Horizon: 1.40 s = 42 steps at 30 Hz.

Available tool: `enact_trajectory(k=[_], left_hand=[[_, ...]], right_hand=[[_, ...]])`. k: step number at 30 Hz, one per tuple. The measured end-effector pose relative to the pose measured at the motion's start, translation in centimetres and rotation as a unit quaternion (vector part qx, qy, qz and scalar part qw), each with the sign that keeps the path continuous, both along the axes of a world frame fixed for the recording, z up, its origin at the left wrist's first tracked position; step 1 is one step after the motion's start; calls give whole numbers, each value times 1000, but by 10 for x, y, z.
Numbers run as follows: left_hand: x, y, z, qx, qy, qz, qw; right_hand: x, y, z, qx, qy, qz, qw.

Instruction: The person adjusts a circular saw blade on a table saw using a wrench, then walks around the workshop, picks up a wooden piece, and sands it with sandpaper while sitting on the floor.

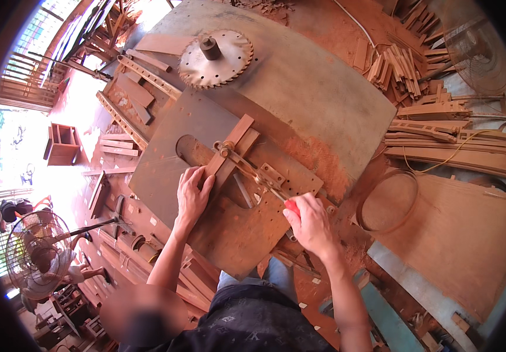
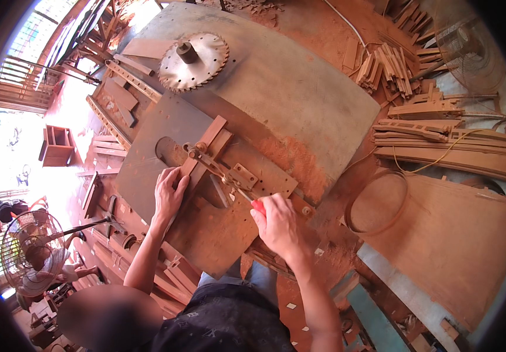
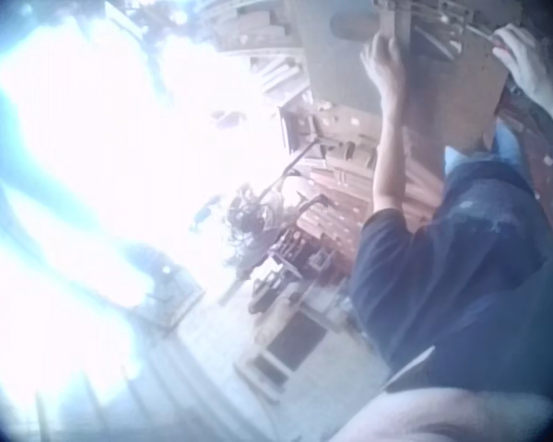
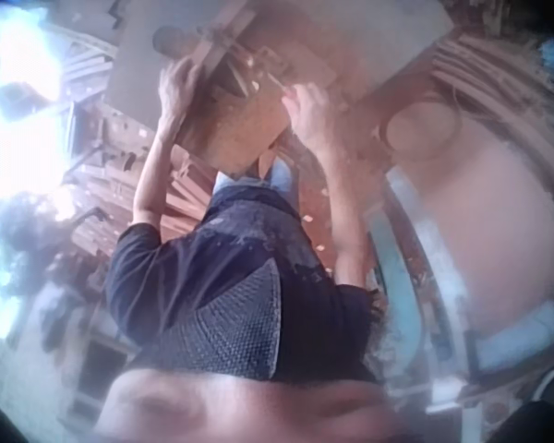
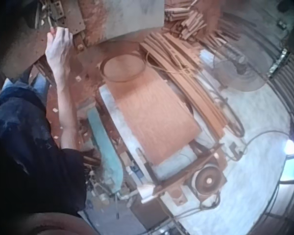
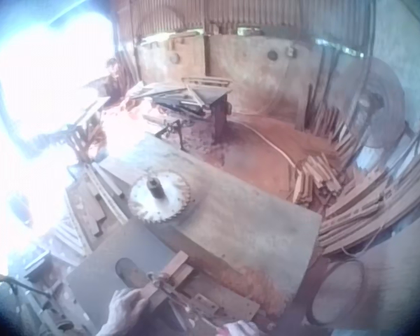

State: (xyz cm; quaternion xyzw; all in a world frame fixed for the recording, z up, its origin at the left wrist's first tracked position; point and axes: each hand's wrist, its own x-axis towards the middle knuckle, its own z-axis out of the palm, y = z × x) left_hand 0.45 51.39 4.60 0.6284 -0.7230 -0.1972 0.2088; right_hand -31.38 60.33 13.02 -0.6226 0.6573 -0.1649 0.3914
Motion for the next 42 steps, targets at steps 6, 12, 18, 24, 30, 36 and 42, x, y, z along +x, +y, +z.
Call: enact_trajectory(k=[6,12,18,24,30,36,42], left_hand=[[-24,-23,9,-8,22,-6,1000],[-42,-63,-6,-76,135,-66,986],[-43,-61,-6,-132,144,-76,978],[-42,-57,-5,-152,157,-74,973],[-45,-57,-10,-168,156,-77,970],[-41,-55,-10,-157,138,-53,977],[-38,-60,-22,-174,80,-38,981]], right_hand=[[6,-18,-1,128,42,-22,991],[59,-52,10,-195,79,0,978],[127,-117,2,-226,35,-26,973],[141,-112,-20,-304,40,-86,948],[135,-114,-26,-348,23,-88,933],[140,-112,-26,-350,44,-90,931],[159,-121,-27,-314,7,-105,943]])
